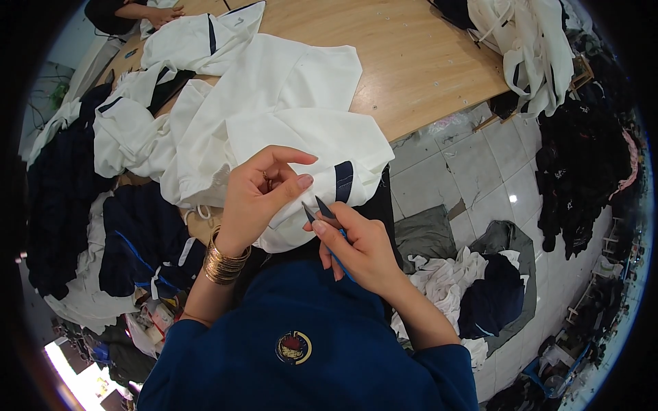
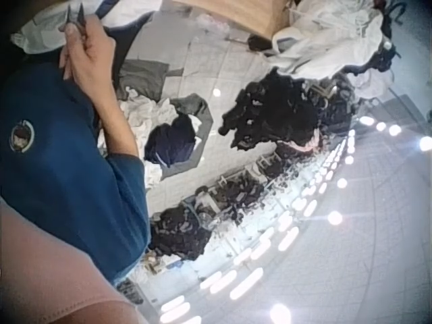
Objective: Trimming loose threads and inspecting white athletic pants at a textile workshop.
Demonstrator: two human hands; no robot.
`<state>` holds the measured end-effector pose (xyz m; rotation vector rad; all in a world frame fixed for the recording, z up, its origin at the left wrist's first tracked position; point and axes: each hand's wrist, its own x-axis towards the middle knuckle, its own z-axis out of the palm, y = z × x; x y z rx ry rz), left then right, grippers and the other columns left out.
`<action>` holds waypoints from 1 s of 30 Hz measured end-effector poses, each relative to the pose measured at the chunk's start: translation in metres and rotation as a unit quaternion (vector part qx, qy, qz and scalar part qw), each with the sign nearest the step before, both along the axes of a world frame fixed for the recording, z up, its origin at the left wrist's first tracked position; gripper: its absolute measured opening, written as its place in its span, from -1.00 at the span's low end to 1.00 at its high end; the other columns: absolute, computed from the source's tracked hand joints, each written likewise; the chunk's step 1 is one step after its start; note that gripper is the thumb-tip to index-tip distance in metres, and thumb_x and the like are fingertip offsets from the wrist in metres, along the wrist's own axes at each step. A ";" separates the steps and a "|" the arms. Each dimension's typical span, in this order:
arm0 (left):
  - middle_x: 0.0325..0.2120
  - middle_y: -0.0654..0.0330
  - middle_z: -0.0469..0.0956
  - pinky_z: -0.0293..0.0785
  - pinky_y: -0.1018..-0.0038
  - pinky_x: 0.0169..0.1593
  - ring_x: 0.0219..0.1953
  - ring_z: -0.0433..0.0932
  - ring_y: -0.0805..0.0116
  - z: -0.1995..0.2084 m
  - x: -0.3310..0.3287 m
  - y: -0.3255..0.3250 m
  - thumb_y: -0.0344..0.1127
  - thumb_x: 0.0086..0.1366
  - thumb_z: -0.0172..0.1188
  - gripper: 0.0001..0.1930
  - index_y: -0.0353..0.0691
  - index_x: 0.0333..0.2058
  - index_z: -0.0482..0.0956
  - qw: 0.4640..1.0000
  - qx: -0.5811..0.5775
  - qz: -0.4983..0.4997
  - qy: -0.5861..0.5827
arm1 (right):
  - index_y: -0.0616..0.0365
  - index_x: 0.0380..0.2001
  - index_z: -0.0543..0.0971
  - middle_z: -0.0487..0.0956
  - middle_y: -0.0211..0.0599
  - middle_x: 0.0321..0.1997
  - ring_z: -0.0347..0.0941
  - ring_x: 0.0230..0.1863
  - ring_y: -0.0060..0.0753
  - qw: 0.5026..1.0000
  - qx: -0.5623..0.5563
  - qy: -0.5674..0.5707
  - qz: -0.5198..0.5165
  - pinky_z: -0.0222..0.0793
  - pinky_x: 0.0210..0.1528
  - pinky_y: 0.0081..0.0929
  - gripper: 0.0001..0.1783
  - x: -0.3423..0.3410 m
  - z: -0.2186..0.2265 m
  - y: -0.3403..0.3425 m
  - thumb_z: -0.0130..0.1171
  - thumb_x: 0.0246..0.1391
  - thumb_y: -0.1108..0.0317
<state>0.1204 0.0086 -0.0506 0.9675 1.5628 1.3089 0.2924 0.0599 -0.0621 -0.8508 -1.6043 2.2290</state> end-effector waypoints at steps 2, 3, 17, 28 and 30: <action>-0.69 0.47 0.38 0.01 0.77 -0.57 -0.64 0.16 0.80 -0.001 0.001 0.000 -0.42 0.13 0.23 -0.78 -0.25 -0.21 0.53 1.000 0.000 0.004 0.001 | 0.34 -0.29 0.42 0.56 -0.29 -0.50 0.32 -0.75 -0.68 1.000 -0.006 0.002 -0.001 0.21 -0.73 -0.69 -0.75 -0.001 0.000 -0.001 -0.06 0.22 0.31; -0.69 0.47 0.38 0.01 0.77 -0.57 -0.64 0.16 0.80 -0.001 0.001 0.000 -0.42 0.13 0.22 -0.78 -0.25 -0.21 0.53 1.000 0.003 0.000 0.000 | 0.35 -0.29 0.42 0.55 -0.27 -0.53 0.32 -0.75 -0.67 1.000 -0.011 0.014 -0.017 0.20 -0.73 -0.69 -0.74 -0.002 -0.001 -0.002 -0.07 0.23 0.31; -0.66 0.41 0.41 0.12 0.75 -0.53 -0.61 0.22 0.77 -0.015 -0.006 -0.006 -0.43 0.18 0.17 -0.78 -0.28 -0.17 0.50 0.999 0.002 0.001 -0.038 | 0.21 -0.24 0.52 0.37 -0.45 -0.59 0.14 -0.65 -0.69 0.928 0.339 0.076 -0.134 0.04 -0.59 -0.75 -0.75 -0.002 -0.010 0.022 0.23 -0.06 0.46; -0.71 0.50 0.29 -0.01 0.74 -0.56 -0.64 0.11 0.79 -0.014 0.003 -0.001 -0.41 0.22 0.12 -0.80 -0.28 -0.17 0.51 1.000 0.003 0.007 -0.017 | 0.24 -0.32 0.55 0.47 -0.46 -0.54 0.25 -0.55 -0.74 0.873 0.460 0.043 -0.155 0.13 -0.49 -0.71 -0.79 -0.023 -0.022 0.001 0.27 -0.11 0.52; -0.71 0.46 0.34 0.05 0.73 -0.55 -0.63 0.16 0.77 -0.008 0.000 -0.003 -0.41 0.22 0.12 -0.80 -0.28 -0.17 0.51 1.000 -0.009 0.004 -0.018 | 0.24 -0.46 0.52 0.45 -0.44 -0.58 0.26 -0.55 -0.73 0.943 0.258 0.031 -0.208 0.17 -0.50 -0.68 -0.91 -0.025 -0.018 0.003 0.23 -0.06 0.50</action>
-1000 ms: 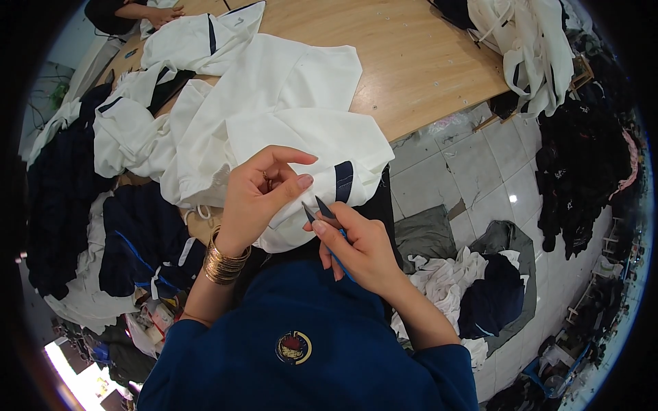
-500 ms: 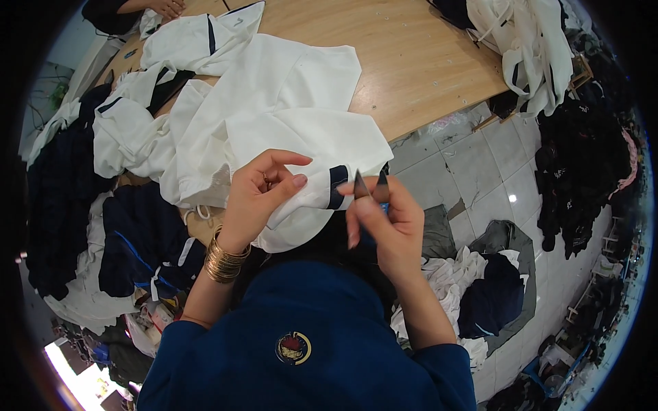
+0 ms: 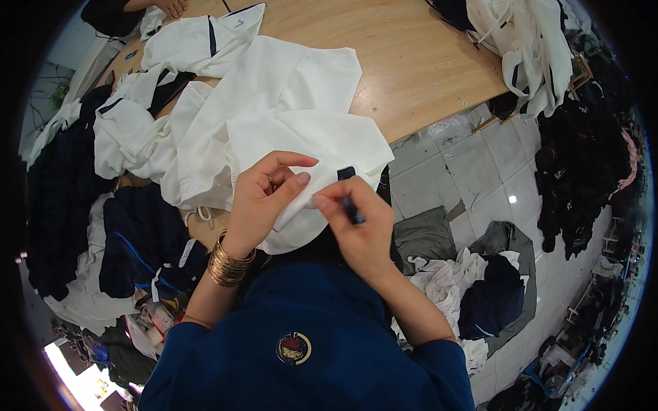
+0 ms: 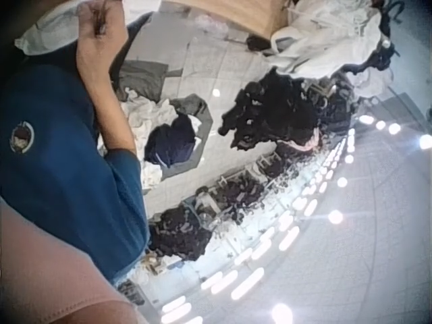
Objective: Trimming loose threads and inspecting white athletic pants at a textile workshop.
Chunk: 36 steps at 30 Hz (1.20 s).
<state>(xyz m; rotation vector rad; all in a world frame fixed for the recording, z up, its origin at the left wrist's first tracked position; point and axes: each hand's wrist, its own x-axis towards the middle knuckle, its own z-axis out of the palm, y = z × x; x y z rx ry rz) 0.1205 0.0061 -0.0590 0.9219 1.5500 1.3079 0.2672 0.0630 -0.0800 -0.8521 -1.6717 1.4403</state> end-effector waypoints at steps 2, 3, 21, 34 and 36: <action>-0.70 0.41 0.38 0.11 0.73 -0.53 -0.62 0.22 0.75 0.001 0.000 0.002 -0.42 0.22 0.11 -0.81 -0.27 -0.18 0.50 1.000 -0.012 -0.006 -0.003 | 0.25 -0.48 0.48 0.46 -0.50 -0.54 0.25 -0.49 -0.77 0.996 -0.087 0.003 0.022 0.16 -0.41 -0.73 -0.89 0.008 0.007 0.006 0.20 0.00 0.46; -0.69 0.39 0.40 0.12 0.73 -0.52 -0.62 0.23 0.74 0.001 0.001 0.002 -0.43 0.21 0.12 -0.80 -0.27 -0.17 0.50 1.000 -0.006 -0.004 -0.010 | 0.24 -0.47 0.48 0.46 -0.51 -0.53 0.25 -0.48 -0.76 0.992 -0.114 0.029 0.032 0.15 -0.40 -0.74 -0.89 0.010 0.007 0.007 0.19 0.00 0.45; -0.65 0.38 0.46 0.14 0.74 -0.50 -0.59 0.27 0.75 -0.004 -0.010 -0.001 -0.44 0.24 0.08 -0.81 -0.30 -0.17 0.50 0.999 0.005 -0.005 -0.037 | 0.10 -0.22 0.57 0.39 -0.57 -0.42 0.08 -0.58 -0.76 0.993 0.034 -0.094 -0.065 -0.01 -0.56 -0.77 -0.68 0.038 0.014 0.049 0.21 -0.14 0.57; -0.56 0.30 0.55 0.31 0.75 -0.45 -0.52 0.43 0.72 -0.011 -0.012 0.003 -0.43 0.22 0.10 -0.77 -0.32 -0.14 0.48 0.990 -0.040 -0.009 -0.138 | 0.16 -0.46 0.60 0.43 -0.41 -0.42 0.27 -0.52 -0.63 0.988 0.146 -0.008 0.042 0.15 -0.51 -0.69 -0.84 0.007 -0.008 0.016 0.29 -0.20 0.58; -0.56 0.30 0.55 0.31 0.75 -0.45 -0.52 0.43 0.72 -0.011 -0.013 0.003 -0.42 0.22 0.11 -0.77 -0.32 -0.14 0.48 0.990 -0.041 -0.010 -0.136 | 0.18 -0.47 0.58 0.43 -0.42 -0.41 0.26 -0.51 -0.63 0.993 0.110 0.021 0.045 0.14 -0.49 -0.69 -0.87 0.008 -0.009 0.018 0.28 -0.18 0.57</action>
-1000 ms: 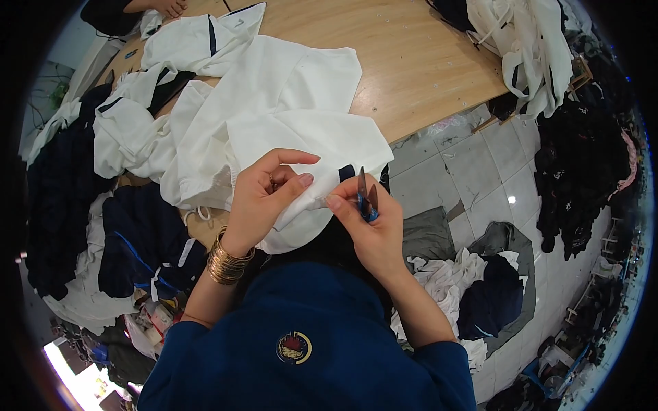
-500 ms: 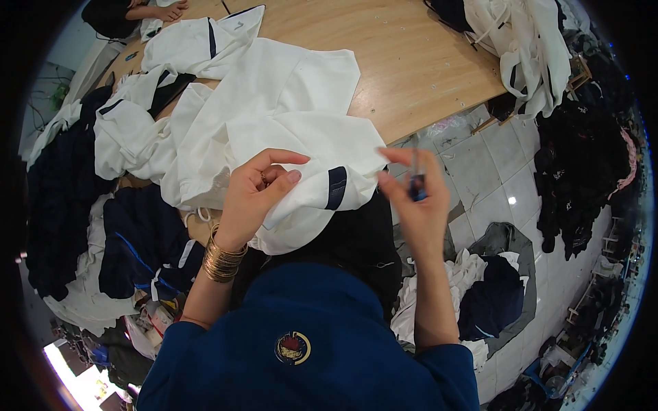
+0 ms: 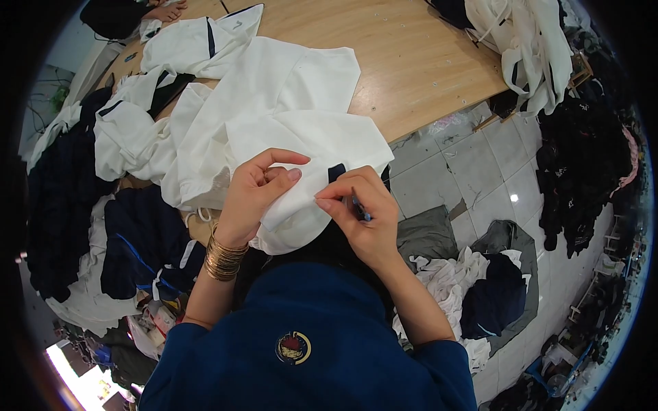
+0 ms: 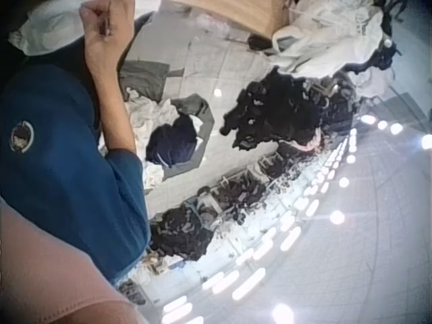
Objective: Trimming loose threads and inspecting white athletic pants at a textile workshop.
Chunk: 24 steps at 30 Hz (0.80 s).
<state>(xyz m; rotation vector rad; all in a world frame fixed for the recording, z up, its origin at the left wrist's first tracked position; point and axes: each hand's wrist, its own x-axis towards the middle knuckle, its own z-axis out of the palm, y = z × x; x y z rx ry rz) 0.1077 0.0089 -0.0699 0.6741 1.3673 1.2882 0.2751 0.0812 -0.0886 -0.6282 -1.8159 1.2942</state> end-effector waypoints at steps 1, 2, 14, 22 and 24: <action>-0.56 0.29 0.55 0.31 0.75 -0.45 -0.53 0.43 0.72 0.000 0.000 0.000 -0.42 0.22 0.11 -0.77 -0.33 -0.14 0.48 1.000 -0.001 -0.002 0.002 | 0.19 -0.48 0.57 0.43 -0.42 -0.40 0.25 -0.50 -0.63 0.999 -0.037 0.027 0.005 0.13 -0.47 -0.69 -0.89 0.001 0.000 0.002 0.26 -0.16 0.56; -0.56 0.29 0.55 0.31 0.75 -0.45 -0.53 0.43 0.72 0.000 -0.001 0.000 -0.42 0.22 0.11 -0.77 -0.33 -0.14 0.48 1.000 0.000 -0.002 0.001 | 0.19 -0.48 0.57 0.43 -0.42 -0.40 0.25 -0.50 -0.63 0.999 -0.037 0.026 0.005 0.13 -0.47 -0.69 -0.89 0.003 0.002 0.005 0.26 -0.16 0.56; -0.58 0.35 0.51 0.26 0.69 -0.48 -0.57 0.38 0.67 0.016 -0.009 -0.004 -0.43 0.09 0.22 -0.76 -0.16 -0.21 0.53 0.966 0.013 -0.078 0.245 | 0.16 -0.42 0.58 0.47 -0.49 -0.50 0.24 -0.56 -0.65 0.981 -0.056 -0.169 0.074 0.12 -0.53 -0.70 -0.80 0.011 0.021 0.034 0.29 -0.23 0.54; -0.45 0.27 0.51 0.20 0.67 -0.51 -0.59 0.28 0.61 -0.012 -0.012 -0.018 -0.52 0.05 0.16 -0.79 -0.20 -0.29 0.57 0.820 0.125 0.166 0.534 | 0.14 -0.43 0.60 0.44 -0.34 -0.58 0.41 -0.59 -0.40 0.964 0.261 -0.052 -0.013 0.29 -0.59 -0.55 -0.69 0.014 0.022 0.010 0.17 -0.43 0.57; -0.39 0.26 0.51 0.26 0.67 -0.50 -0.55 0.34 0.59 -0.008 -0.010 -0.020 -0.51 0.11 0.09 -0.78 -0.21 -0.24 0.55 0.906 0.072 0.155 0.388 | 0.13 -0.42 0.60 0.44 -0.33 -0.56 0.41 -0.59 -0.40 0.951 0.302 -0.071 -0.002 0.29 -0.60 -0.54 -0.68 0.016 0.018 -0.001 0.18 -0.44 0.51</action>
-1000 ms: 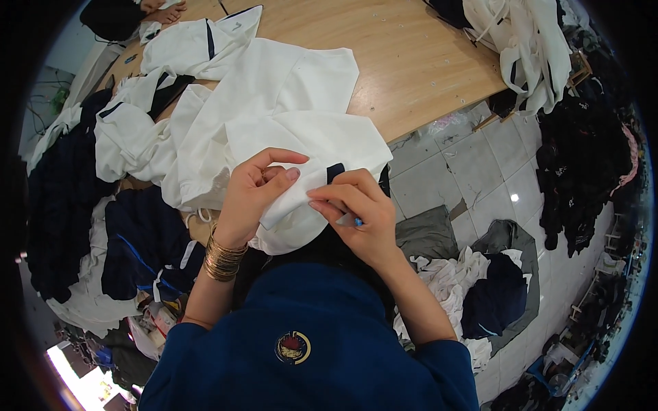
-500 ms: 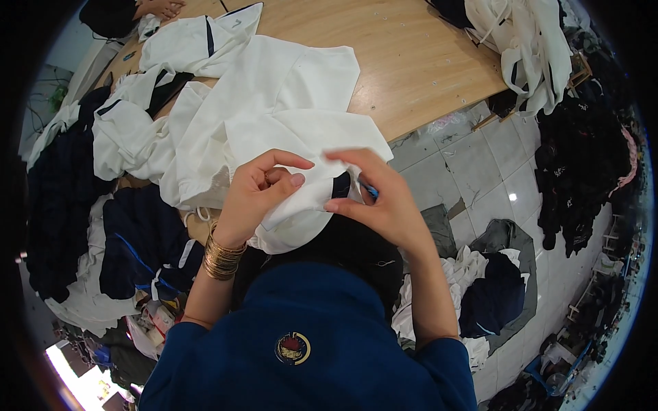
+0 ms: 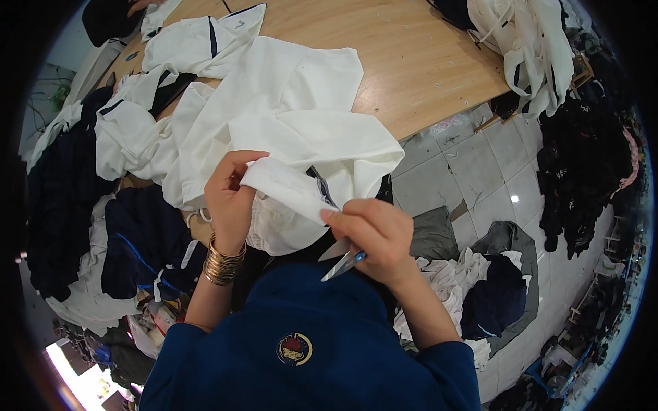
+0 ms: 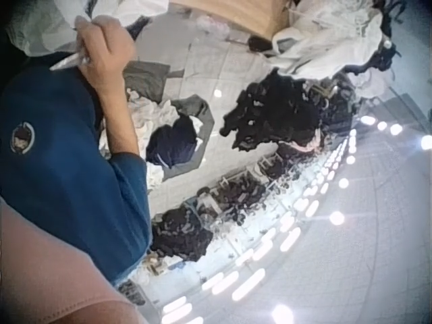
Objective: Trimming loose threads and inspecting white athletic pants at a textile workshop.
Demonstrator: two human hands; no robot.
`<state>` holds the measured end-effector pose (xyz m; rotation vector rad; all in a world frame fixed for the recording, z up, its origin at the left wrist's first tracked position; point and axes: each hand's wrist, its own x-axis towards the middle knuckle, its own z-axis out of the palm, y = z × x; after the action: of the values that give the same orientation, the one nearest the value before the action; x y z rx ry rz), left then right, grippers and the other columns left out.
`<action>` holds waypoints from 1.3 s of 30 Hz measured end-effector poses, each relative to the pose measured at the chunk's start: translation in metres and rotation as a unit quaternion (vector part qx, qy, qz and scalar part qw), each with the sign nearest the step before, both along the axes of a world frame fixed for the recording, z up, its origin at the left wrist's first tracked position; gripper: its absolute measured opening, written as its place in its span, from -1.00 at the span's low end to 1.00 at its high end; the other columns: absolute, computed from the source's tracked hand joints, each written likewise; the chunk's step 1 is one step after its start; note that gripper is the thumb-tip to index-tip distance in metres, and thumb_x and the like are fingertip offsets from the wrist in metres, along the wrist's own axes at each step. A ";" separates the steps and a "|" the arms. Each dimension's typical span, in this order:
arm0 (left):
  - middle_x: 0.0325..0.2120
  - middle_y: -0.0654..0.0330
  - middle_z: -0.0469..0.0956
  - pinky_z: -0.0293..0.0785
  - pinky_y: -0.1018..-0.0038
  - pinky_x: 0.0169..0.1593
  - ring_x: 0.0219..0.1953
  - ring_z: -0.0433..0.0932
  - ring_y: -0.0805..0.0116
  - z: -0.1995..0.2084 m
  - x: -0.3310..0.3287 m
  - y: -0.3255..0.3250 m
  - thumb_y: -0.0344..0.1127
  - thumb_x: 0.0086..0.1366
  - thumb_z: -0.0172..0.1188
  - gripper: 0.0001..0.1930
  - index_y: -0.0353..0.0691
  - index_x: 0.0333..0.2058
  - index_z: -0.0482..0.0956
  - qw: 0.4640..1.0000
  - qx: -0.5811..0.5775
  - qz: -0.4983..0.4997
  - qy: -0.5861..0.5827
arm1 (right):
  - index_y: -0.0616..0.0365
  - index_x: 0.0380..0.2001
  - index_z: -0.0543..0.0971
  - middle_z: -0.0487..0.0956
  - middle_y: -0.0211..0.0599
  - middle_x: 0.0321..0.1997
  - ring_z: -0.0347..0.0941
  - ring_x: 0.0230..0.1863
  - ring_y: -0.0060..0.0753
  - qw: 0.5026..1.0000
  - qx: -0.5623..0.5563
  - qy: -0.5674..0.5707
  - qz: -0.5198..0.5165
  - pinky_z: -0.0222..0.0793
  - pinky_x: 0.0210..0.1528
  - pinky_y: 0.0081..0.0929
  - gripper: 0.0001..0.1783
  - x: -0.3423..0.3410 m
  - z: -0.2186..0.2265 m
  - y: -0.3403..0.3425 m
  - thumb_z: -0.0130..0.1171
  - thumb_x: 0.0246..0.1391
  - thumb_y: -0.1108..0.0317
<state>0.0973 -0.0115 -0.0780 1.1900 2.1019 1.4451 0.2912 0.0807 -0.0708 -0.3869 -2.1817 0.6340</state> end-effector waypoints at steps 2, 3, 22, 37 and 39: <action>-0.33 0.25 0.51 0.33 0.67 -0.48 -0.51 0.40 0.58 0.005 0.003 0.001 -0.49 0.17 0.01 -0.77 -0.22 -0.19 0.53 0.984 -0.034 -0.014 -0.173 | 0.12 -0.42 0.60 0.45 -0.34 -0.52 0.41 -0.59 -0.42 1.000 0.012 0.006 0.005 0.29 -0.60 -0.54 -0.67 -0.001 -0.013 -0.006 0.19 -0.45 0.52; -0.25 0.24 0.49 0.42 0.61 -0.38 -0.39 0.45 0.53 0.006 0.006 0.001 -0.50 0.21 -0.06 -0.73 -0.21 -0.13 0.50 0.956 -0.018 -0.040 -0.292 | 0.12 -0.43 0.60 0.46 -0.36 -0.47 0.40 -0.60 -0.43 1.000 0.022 0.012 0.010 0.29 -0.59 -0.54 -0.67 -0.002 -0.019 -0.009 0.19 -0.46 0.53; 0.00 0.11 0.37 0.50 0.39 -0.05 -0.04 0.46 0.36 0.003 0.029 -0.002 -0.52 0.29 -0.17 -0.52 -0.09 0.19 0.15 0.822 0.017 -0.123 -0.555 | 0.11 -0.36 0.59 0.43 -0.34 -0.37 0.36 -0.46 -0.51 0.985 -0.170 -0.010 -0.026 0.25 -0.50 -0.64 -0.74 -0.025 -0.025 -0.015 0.32 -0.23 0.54; -0.06 0.11 0.42 0.44 0.35 0.00 -0.11 0.49 0.38 0.003 0.029 -0.005 -0.47 0.30 -0.09 -0.38 -0.04 0.28 -0.09 0.830 0.033 -0.119 -0.545 | 0.16 -0.40 0.52 0.44 -0.30 -0.35 0.43 -0.40 -0.44 0.953 -0.290 -0.006 -0.083 0.31 -0.39 -0.59 -0.82 -0.018 -0.020 -0.007 0.21 -0.15 0.61; -0.05 0.11 0.41 0.44 0.35 0.00 -0.10 0.49 0.39 0.004 0.030 -0.005 -0.47 0.30 -0.09 -0.38 -0.03 0.28 -0.09 0.825 0.036 -0.121 -0.551 | 0.15 -0.38 0.53 0.44 -0.32 -0.35 0.42 -0.42 -0.46 0.960 -0.268 0.009 -0.080 0.28 -0.42 -0.60 -0.79 -0.018 -0.020 -0.007 0.22 -0.17 0.62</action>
<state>0.1274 -0.0170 -0.0741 0.3733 1.0476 1.5252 0.2733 0.0732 -0.0907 -0.8259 -1.9116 1.1296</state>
